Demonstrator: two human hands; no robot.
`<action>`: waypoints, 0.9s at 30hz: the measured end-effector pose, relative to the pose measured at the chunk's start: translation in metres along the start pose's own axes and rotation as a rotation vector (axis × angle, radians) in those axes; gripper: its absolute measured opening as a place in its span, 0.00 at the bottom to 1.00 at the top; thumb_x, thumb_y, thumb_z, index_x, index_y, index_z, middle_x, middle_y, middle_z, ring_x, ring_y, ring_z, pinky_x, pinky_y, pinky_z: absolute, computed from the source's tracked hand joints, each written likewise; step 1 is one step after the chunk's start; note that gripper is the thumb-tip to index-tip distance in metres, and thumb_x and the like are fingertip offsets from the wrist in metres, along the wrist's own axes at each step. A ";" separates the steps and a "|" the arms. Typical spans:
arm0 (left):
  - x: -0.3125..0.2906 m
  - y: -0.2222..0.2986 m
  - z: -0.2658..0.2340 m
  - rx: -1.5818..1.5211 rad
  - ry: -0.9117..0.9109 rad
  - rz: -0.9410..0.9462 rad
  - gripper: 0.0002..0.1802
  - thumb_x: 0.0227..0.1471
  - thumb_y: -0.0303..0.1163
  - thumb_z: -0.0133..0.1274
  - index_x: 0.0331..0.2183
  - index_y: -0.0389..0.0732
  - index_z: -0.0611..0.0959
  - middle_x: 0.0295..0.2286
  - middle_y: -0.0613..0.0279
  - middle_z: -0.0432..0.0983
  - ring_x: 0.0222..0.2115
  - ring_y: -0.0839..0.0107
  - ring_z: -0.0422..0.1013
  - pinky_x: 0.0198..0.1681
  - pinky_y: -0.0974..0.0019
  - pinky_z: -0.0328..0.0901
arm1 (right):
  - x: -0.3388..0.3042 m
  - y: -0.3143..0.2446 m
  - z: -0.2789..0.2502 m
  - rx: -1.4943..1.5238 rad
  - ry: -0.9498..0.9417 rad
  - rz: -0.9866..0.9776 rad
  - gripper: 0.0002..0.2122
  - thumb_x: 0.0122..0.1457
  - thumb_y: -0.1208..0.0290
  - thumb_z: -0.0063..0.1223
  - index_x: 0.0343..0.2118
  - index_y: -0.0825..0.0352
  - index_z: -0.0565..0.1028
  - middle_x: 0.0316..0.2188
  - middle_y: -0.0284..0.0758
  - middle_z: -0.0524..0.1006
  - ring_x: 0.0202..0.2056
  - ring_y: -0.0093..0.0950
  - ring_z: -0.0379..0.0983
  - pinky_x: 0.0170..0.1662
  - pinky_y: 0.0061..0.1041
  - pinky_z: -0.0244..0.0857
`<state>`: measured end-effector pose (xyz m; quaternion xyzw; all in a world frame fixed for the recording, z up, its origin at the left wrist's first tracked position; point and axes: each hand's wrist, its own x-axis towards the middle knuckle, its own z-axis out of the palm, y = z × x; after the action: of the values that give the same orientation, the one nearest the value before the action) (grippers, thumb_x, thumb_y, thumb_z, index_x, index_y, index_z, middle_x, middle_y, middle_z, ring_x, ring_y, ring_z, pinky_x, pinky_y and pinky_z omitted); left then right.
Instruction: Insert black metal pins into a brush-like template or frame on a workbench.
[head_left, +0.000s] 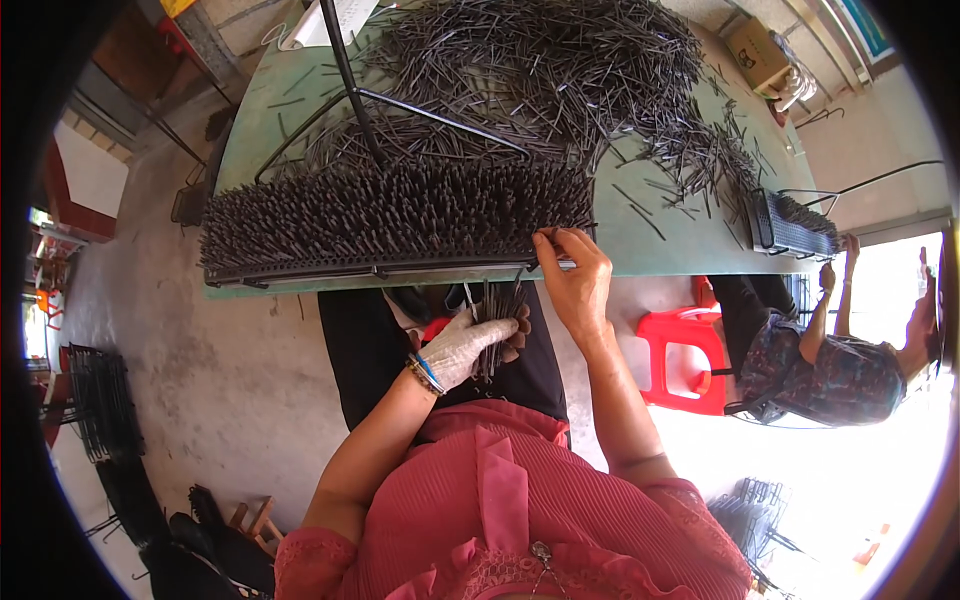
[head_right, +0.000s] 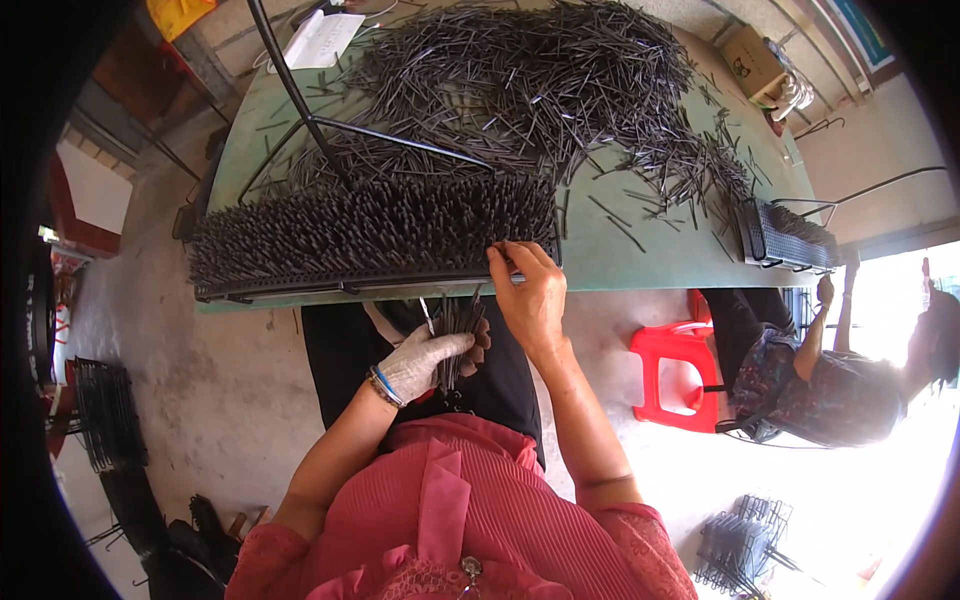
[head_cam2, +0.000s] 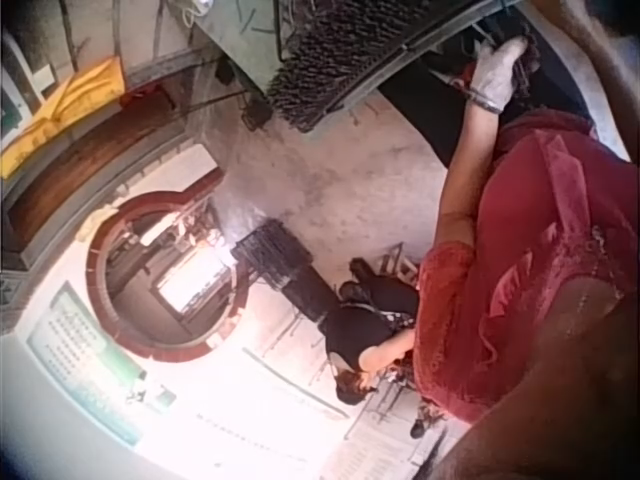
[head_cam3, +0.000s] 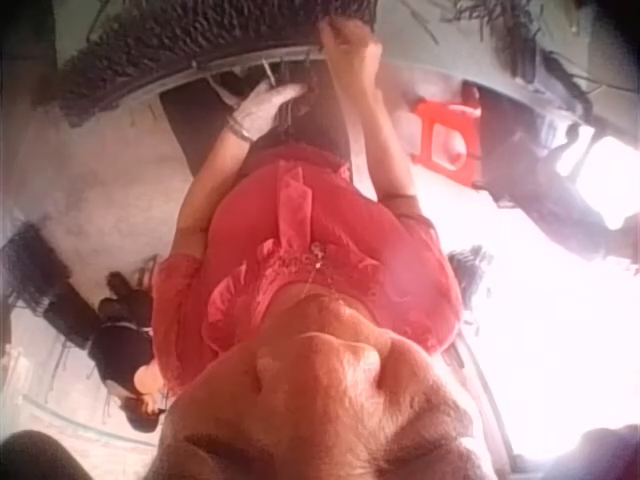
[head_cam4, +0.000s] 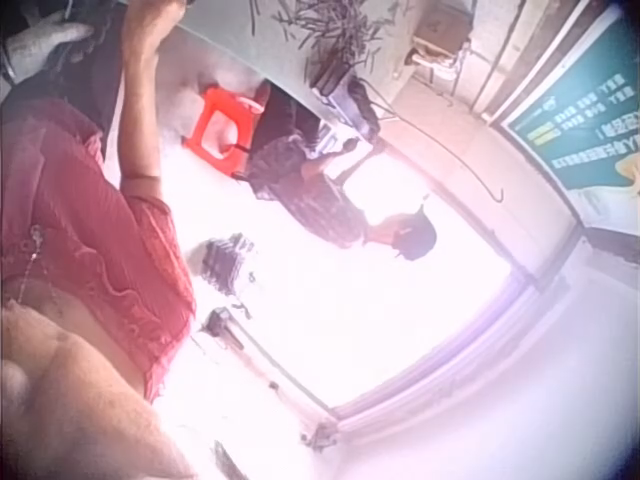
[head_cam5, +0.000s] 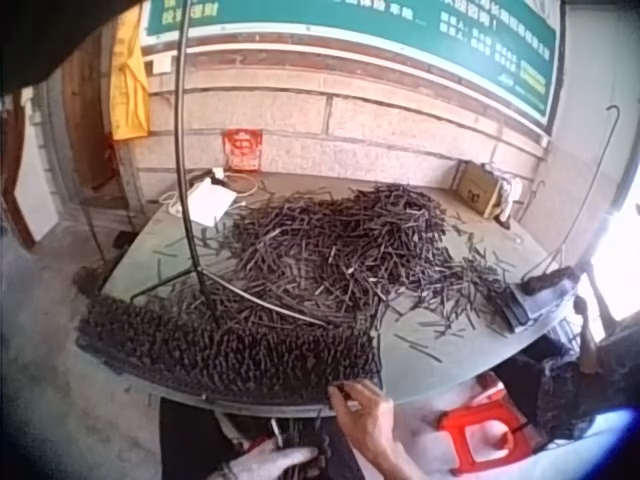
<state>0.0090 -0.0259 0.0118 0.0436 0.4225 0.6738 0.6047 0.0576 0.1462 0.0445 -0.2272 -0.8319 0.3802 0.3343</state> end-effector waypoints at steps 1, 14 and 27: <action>0.001 0.001 0.000 0.000 0.000 -0.001 0.16 0.57 0.28 0.50 0.48 0.36 0.76 0.36 0.62 0.78 0.32 0.75 0.75 0.36 0.72 0.71 | 0.000 0.000 0.000 -0.006 -0.038 -0.028 0.06 0.54 0.78 0.59 0.34 0.74 0.79 0.28 0.39 0.80 0.26 0.23 0.75 0.33 0.22 0.69; 0.008 -0.002 0.004 0.030 0.031 -0.042 0.16 0.58 0.30 0.51 0.48 0.36 0.76 0.33 0.60 0.78 0.29 0.77 0.73 0.31 0.72 0.69 | 0.007 0.022 0.004 -0.064 0.070 -0.181 0.22 0.51 0.78 0.63 0.52 0.62 0.74 0.28 0.34 0.79 0.27 0.29 0.74 0.35 0.29 0.69; 0.004 -0.002 0.005 -0.021 0.070 -0.075 0.16 0.59 0.31 0.48 0.48 0.35 0.75 0.34 0.59 0.78 0.31 0.73 0.75 0.34 0.71 0.72 | 0.006 0.024 -0.001 -0.248 0.089 -0.321 0.19 0.53 0.78 0.61 0.49 0.63 0.76 0.29 0.31 0.80 0.27 0.27 0.71 0.35 0.26 0.65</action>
<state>0.0121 -0.0204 0.0117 -0.0021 0.4375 0.6563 0.6147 0.0575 0.1655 0.0283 -0.1476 -0.8822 0.2062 0.3967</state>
